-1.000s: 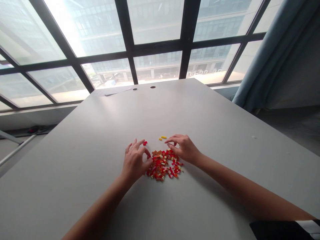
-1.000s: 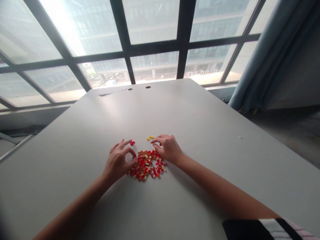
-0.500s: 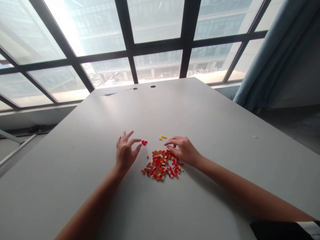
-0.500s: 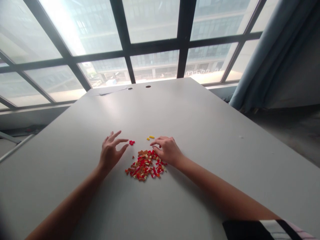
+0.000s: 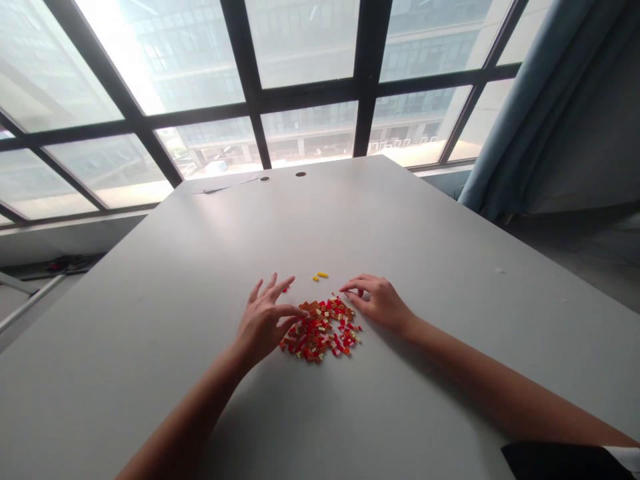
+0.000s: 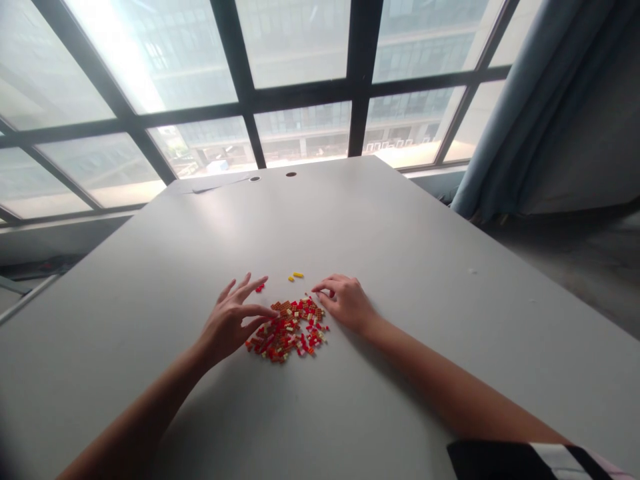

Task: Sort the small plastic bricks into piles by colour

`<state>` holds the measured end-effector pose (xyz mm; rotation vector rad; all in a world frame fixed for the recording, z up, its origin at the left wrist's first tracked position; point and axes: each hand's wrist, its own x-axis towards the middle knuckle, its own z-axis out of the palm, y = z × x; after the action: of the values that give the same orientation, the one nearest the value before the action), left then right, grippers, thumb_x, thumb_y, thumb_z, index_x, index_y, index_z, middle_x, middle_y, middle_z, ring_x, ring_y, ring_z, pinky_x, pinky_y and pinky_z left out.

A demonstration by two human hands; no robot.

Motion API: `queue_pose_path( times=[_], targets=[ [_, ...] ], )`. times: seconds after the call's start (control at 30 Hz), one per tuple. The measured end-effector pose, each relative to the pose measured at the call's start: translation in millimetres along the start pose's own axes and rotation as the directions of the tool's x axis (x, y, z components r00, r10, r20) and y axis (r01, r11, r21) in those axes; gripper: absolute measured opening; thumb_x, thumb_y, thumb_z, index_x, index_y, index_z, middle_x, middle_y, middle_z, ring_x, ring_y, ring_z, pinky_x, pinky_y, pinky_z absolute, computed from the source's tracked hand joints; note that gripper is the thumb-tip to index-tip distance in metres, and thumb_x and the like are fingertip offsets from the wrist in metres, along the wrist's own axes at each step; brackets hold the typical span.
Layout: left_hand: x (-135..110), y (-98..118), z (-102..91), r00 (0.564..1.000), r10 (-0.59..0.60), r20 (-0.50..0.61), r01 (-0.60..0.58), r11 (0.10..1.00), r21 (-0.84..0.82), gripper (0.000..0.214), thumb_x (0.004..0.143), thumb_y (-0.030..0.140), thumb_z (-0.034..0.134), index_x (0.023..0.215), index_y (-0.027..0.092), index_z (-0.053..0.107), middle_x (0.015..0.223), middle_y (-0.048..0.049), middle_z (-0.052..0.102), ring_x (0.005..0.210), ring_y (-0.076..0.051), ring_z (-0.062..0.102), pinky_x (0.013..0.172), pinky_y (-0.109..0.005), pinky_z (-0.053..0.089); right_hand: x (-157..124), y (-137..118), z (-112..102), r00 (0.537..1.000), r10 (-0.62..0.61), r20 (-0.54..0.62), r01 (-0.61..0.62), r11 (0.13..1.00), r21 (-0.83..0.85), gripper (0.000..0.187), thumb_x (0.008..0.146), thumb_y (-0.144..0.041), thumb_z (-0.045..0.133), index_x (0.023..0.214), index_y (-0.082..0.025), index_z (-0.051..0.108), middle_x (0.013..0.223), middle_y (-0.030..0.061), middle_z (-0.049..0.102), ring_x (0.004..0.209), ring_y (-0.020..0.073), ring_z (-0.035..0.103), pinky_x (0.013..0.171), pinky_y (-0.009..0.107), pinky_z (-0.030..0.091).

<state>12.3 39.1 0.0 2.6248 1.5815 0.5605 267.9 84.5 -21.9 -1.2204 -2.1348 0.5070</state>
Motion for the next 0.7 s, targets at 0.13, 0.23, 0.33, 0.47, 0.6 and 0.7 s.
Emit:
queue_pose_path(
  times=[0.13, 0.23, 0.33, 0.47, 0.6, 0.7],
  targets=[
    [-1, -3, -1.6, 1.000, -0.017, -0.014, 0.017, 0.999, 0.029, 0.018, 0.081, 0.022, 0.065, 0.087, 0.036, 0.074, 0.139, -0.0037, 0.049, 0.135, -0.032, 0.035, 0.107, -0.056, 0.028, -1, 0, 1, 0.999, 0.036, -0.006, -0.036, 0.999, 0.031, 0.016, 0.081, -0.018, 0.057, 0.087, -0.022, 0.072, 0.087, 0.0037, 0.070, 0.064, 0.0134, 0.061, 0.070, 0.029, 0.046],
    [0, -2, -3.3, 0.999, -0.038, -0.013, 0.038, 0.999, 0.029, 0.019, 0.080, 0.021, 0.066, 0.086, 0.037, 0.074, 0.138, -0.0019, 0.050, 0.134, -0.032, 0.035, 0.107, -0.056, 0.029, -1, -1, 0, 0.999, 0.030, -0.009, -0.030, 0.998, 0.048, 0.017, 0.080, -0.017, 0.057, 0.086, -0.022, 0.072, 0.086, 0.0037, 0.070, 0.067, 0.0142, 0.062, 0.071, 0.029, 0.047],
    [0, 1, -6.1, 0.999, -0.039, 0.013, 0.039, 0.998, 0.041, 0.016, 0.078, 0.023, 0.068, 0.085, 0.036, 0.074, 0.138, -0.0015, 0.050, 0.134, -0.032, 0.035, 0.107, -0.056, 0.029, -2, -2, -2, 1.000, 0.013, 0.009, -0.014, 0.995, 0.101, 0.018, 0.079, -0.016, 0.058, 0.087, -0.022, 0.073, 0.086, 0.0038, 0.070, 0.068, 0.0140, 0.061, 0.070, 0.028, 0.048],
    [1, 6, -7.8, 1.000, -0.021, 0.014, 0.021, 0.999, 0.043, 0.011, 0.074, 0.026, 0.072, 0.082, 0.034, 0.074, 0.138, -0.0026, 0.050, 0.134, -0.033, 0.034, 0.108, -0.056, 0.027, -1, -2, -3, 0.994, -0.017, 0.107, -0.003, 0.983, 0.186, 0.017, 0.078, -0.019, 0.059, 0.087, -0.022, 0.073, 0.090, 0.0039, 0.067, 0.061, 0.0111, 0.056, 0.064, 0.026, 0.049],
    [1, 11, -5.5, 0.999, -0.031, 0.022, 0.031, 0.999, 0.030, 0.013, 0.072, 0.030, 0.075, 0.085, 0.033, 0.074, 0.138, -0.0047, 0.050, 0.133, -0.034, 0.036, 0.106, -0.056, 0.029, 0, -2, 1, 0.992, -0.024, 0.123, 0.007, 0.990, 0.137, 0.018, 0.080, -0.020, 0.059, 0.091, -0.021, 0.074, 0.091, 0.0048, 0.064, 0.058, 0.0100, 0.052, 0.060, 0.025, 0.047],
    [2, 12, -3.4, 0.999, -0.043, 0.033, 0.042, 0.999, 0.028, 0.013, 0.074, 0.030, 0.073, 0.087, 0.033, 0.073, 0.138, -0.0059, 0.050, 0.133, -0.034, 0.037, 0.106, -0.055, 0.030, 0, -3, 2, 0.991, -0.044, 0.128, 0.030, 0.993, 0.111, 0.019, 0.080, -0.020, 0.059, 0.093, -0.021, 0.073, 0.090, 0.0049, 0.063, 0.060, 0.0107, 0.052, 0.061, 0.025, 0.046]
  ],
)
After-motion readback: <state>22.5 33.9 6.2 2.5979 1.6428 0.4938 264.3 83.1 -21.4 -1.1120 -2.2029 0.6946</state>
